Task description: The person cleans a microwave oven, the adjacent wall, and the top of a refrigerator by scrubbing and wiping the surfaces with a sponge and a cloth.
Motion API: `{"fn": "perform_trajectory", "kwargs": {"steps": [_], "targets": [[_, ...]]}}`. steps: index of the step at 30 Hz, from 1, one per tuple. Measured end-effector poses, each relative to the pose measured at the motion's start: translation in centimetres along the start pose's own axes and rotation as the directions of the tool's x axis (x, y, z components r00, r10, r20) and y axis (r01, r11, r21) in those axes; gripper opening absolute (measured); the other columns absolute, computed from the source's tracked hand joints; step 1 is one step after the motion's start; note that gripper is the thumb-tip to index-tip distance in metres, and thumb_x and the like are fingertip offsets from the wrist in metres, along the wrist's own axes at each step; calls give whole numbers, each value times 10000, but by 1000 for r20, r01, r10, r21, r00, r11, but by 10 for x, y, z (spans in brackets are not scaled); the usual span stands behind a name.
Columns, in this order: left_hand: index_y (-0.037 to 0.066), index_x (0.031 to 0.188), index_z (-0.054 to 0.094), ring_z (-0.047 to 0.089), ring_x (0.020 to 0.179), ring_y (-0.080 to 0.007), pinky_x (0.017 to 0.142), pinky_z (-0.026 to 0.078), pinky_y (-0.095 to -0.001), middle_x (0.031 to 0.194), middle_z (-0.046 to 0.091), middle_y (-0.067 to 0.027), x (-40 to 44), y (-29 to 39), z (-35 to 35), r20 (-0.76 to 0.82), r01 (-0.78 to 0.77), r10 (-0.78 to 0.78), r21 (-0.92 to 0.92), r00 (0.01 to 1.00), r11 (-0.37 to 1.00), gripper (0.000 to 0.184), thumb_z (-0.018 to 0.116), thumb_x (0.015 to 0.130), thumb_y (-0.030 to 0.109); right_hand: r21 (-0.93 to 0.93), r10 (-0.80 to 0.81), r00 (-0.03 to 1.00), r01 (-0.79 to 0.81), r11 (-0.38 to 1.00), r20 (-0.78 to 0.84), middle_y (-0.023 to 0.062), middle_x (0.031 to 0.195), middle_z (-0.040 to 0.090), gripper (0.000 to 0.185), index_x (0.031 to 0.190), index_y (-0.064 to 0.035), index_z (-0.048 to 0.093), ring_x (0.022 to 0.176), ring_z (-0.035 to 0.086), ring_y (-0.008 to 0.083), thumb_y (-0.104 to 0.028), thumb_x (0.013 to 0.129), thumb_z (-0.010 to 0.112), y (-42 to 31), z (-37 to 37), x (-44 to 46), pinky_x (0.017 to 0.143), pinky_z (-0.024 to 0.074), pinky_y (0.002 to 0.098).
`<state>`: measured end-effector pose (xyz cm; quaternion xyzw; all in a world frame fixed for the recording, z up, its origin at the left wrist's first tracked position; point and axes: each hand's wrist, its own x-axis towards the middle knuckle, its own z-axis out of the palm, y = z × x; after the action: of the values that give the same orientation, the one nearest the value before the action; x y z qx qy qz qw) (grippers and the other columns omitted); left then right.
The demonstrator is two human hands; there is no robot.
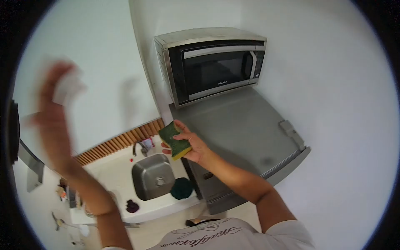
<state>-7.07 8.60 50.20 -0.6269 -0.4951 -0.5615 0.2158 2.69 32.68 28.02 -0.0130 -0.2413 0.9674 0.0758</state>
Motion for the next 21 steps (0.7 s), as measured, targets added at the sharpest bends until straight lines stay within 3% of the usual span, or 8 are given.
{"fn": "perform_trajectory", "kwargs": {"steps": [2,5,8,10,12,18,21], "targets": [[101,1310,466,452,1182,-257,964,388,-388,1303,464,-123,18,60,-37,-42,-255,252,-129,967,958,459,425,946,378,-18,49,998,-50,999,-42,197,1283,467,637,1338,-273,381,1119,500,484,58,817,541,-1,7,-3,931,446,584],[113,1318,448,418,1192,-265,965,355,-405,1317,436,-120,24,114,-60,-95,-406,394,-213,914,889,472,423,940,395,-51,104,992,-108,993,-78,199,1289,466,543,1333,-268,418,1109,514,466,-24,861,527,6,12,-3,909,468,552],[126,1326,430,383,1203,-274,966,322,-422,1330,408,-117,25,127,-60,-114,-440,426,-212,898,872,487,422,933,413,26,154,988,-155,988,20,199,1302,465,467,1352,-267,422,1100,521,454,-133,910,489,19,6,13,880,481,538],[135,1332,418,360,1210,-279,967,300,-433,1339,389,-115,22,130,-60,-135,-465,446,-202,885,862,496,421,929,425,-69,100,995,-99,993,10,205,1310,465,453,1381,-287,392,1094,527,440,-224,938,460,16,10,-4,864,483,527],[143,1338,406,337,1217,-285,967,278,-444,1349,371,-113,12,133,-61,-166,-502,477,-185,863,845,507,419,925,437,-155,118,993,-117,981,-2,209,1315,461,459,1382,-294,390,1093,527,436,-228,936,470,9,18,-6,864,480,526],[169,1354,370,268,1238,-301,969,212,-477,1376,315,-107,6,131,-60,-184,-476,446,-171,876,863,538,416,912,472,-151,92,993,-102,983,-71,162,1331,445,501,1381,-382,351,1096,531,386,-206,933,492,16,18,-9,867,485,488],[182,1363,352,233,1249,-309,970,179,-493,1390,286,-104,3,129,-61,-193,-478,447,-169,874,862,555,414,906,490,-174,77,995,-88,981,-69,159,1328,445,511,1382,-375,353,1085,537,376,-195,927,500,17,21,-7,857,490,486]]}}
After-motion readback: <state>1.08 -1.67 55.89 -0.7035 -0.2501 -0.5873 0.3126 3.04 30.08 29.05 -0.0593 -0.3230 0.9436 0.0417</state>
